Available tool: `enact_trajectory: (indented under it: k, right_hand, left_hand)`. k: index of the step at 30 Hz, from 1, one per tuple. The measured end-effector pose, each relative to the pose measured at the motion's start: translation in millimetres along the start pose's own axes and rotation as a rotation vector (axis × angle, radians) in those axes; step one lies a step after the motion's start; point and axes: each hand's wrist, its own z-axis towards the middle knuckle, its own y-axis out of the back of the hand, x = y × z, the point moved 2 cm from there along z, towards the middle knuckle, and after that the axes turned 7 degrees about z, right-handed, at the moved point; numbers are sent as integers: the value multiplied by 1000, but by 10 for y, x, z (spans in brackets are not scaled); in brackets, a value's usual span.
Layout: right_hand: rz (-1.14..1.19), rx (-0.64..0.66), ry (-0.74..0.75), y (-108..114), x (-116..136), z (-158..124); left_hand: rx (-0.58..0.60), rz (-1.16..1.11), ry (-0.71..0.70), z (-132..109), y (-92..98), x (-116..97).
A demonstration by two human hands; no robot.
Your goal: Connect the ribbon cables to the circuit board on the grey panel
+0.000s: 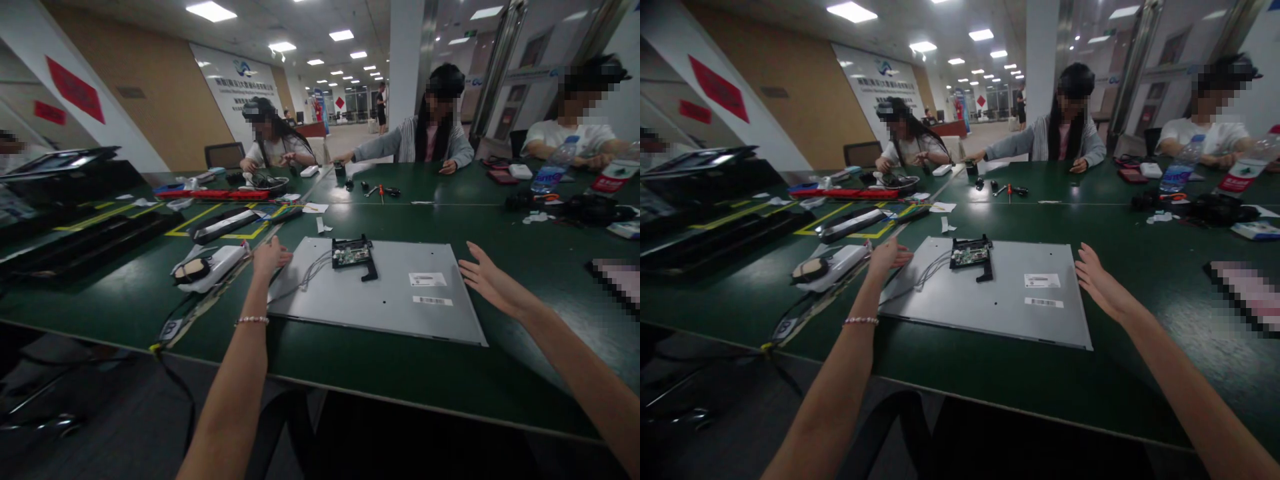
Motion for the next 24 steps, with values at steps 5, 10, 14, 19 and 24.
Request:
enact_trajectory:
  k: [5, 10, 14, 19, 24]
  right_hand:
    - [114, -85, -79, 383, 20, -108]
    - [165, -137, -66, 478, 27, -169]
    - [146, -99, -64, 435, 22, -180]
    - [163, -129, -67, 492, 12, -175]
    - [147, -227, -33, 724, -89, -133]
  left_hand:
    - [130, -79, 60, -69, -95, -94]
    - [95, -73, 11, -168, -195, -229]
    - [145, -103, -29, -240, -249, -304]
    - [213, -169, -4, -334, -245, -354]
    - [238, -135, 2, -458, -331, -461]
